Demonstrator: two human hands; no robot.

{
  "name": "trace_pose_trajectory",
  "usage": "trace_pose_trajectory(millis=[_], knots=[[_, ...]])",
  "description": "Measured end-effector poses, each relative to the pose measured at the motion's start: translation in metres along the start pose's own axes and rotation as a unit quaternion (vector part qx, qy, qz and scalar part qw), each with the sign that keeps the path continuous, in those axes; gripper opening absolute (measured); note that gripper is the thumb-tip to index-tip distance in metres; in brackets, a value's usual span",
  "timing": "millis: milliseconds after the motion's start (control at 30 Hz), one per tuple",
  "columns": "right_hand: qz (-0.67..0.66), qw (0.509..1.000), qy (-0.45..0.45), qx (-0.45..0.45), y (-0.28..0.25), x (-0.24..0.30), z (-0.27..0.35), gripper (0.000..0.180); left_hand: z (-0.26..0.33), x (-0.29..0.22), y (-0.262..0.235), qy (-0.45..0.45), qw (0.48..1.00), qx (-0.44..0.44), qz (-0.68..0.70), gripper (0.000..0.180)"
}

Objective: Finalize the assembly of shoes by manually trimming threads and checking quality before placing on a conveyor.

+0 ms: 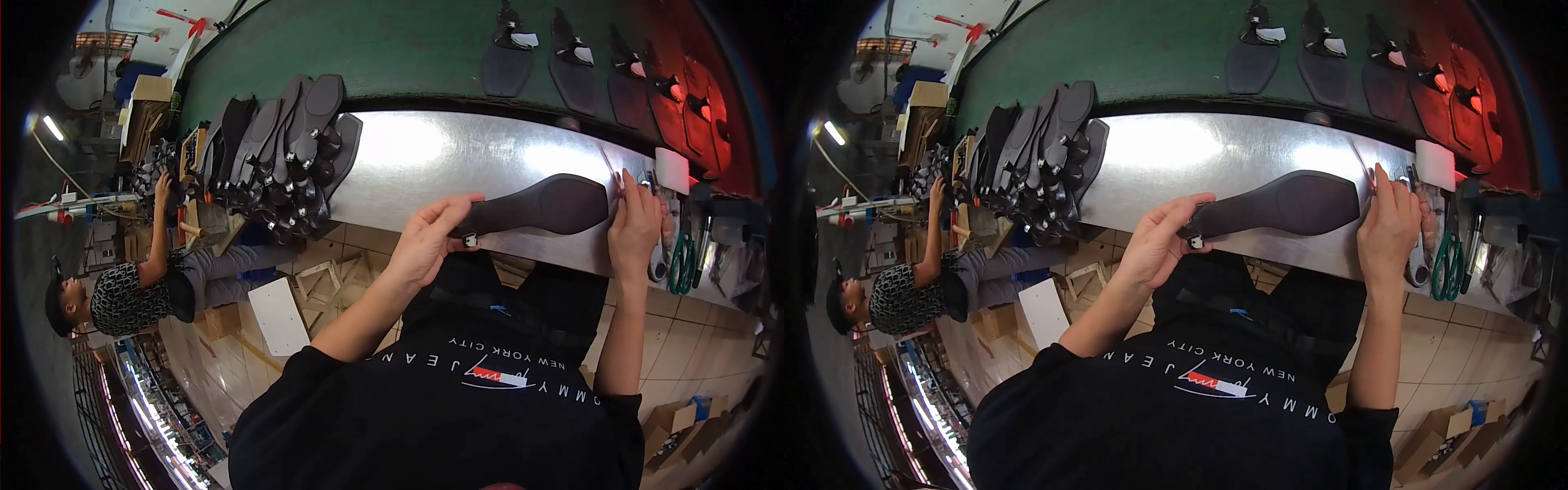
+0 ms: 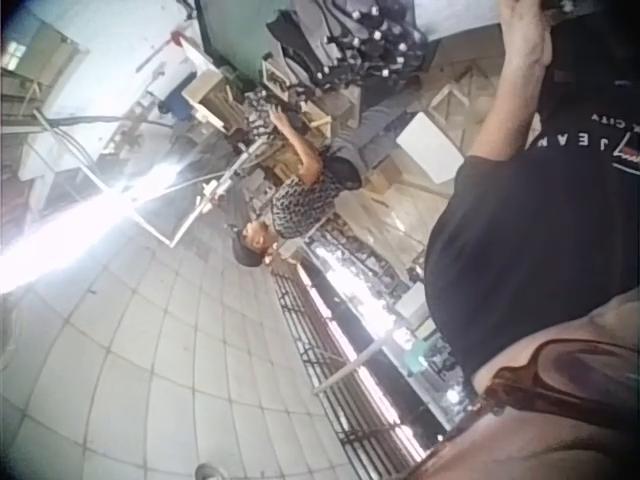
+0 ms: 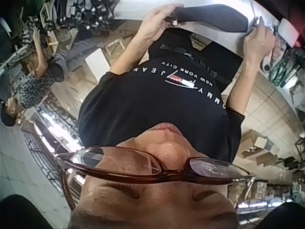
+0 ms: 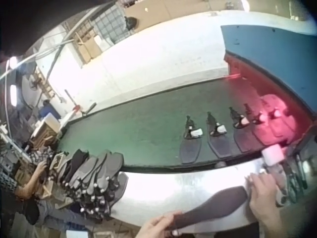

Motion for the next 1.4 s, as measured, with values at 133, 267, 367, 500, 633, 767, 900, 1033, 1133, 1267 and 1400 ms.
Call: trace_pose_trajectory(millis=[133, 267, 367, 500, 633, 767, 900, 1033, 1133, 1267, 1400], knots=[[-0.075, 0.992, -0.024, -0.096, -0.037, 0.007, -0.002, 0.041, -0.004, 0.020, -0.011, -0.086, 0.995, -0.037, -0.028, 0.027], [-0.485, 0.864, 0.133, 0.028, -0.045, 0.030, 0.025, 0.043, -0.004, 0.047, -0.008, -0.194, 0.939, -0.024, 0.282, 0.023], [-0.537, 0.801, 0.154, 0.215, -0.007, 0.078, 0.053, 0.047, -0.012, 0.052, 0.011, -0.202, 0.907, -0.017, 0.368, 0.021], [-0.614, 0.701, 0.218, 0.291, 0.030, 0.120, 0.070, 0.061, -0.017, 0.052, 0.032, -0.187, 0.888, 0.031, 0.419, 0.023], [-0.653, 0.662, 0.216, 0.299, 0.058, 0.123, 0.075, 0.064, -0.009, 0.045, 0.049, -0.205, 0.906, -0.016, 0.371, 0.023], [-0.639, 0.710, 0.178, 0.238, 0.070, 0.118, 0.081, 0.054, -0.009, 0.056, 0.039, -0.206, 0.900, 0.014, 0.384, 0.026], [-0.588, 0.779, 0.142, 0.164, 0.062, 0.111, 0.076, 0.040, -0.003, 0.062, 0.035, -0.209, 0.895, -0.070, 0.387, 0.025], [-0.705, 0.576, 0.320, 0.264, 0.071, 0.107, 0.083, 0.037, -0.003, 0.057, 0.036, -0.205, 0.912, -0.050, 0.351, 0.026], [-0.743, 0.497, 0.338, 0.294, 0.068, 0.112, 0.089, 0.041, -0.008, 0.046, 0.026, -0.130, 0.952, -0.056, 0.270, 0.033], [-0.698, 0.514, 0.311, 0.389, 0.061, 0.139, 0.095, 0.053, -0.010, 0.017, 0.014, 0.057, 0.988, -0.131, 0.062, 0.060], [-0.723, 0.496, 0.339, 0.341, 0.073, 0.141, 0.102, 0.052, -0.005, -0.004, 0.015, 0.173, 0.972, -0.156, -0.027, 0.072]])
Point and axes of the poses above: each hand's wrist, its own z-axis away from the middle knuckle, its own y-axis out of the palm, x = y × z, the point moved 8 cm from there along -z, towards the middle knuckle, and after that the axes turned 5 degrees about -z, right-handed, at the moved point
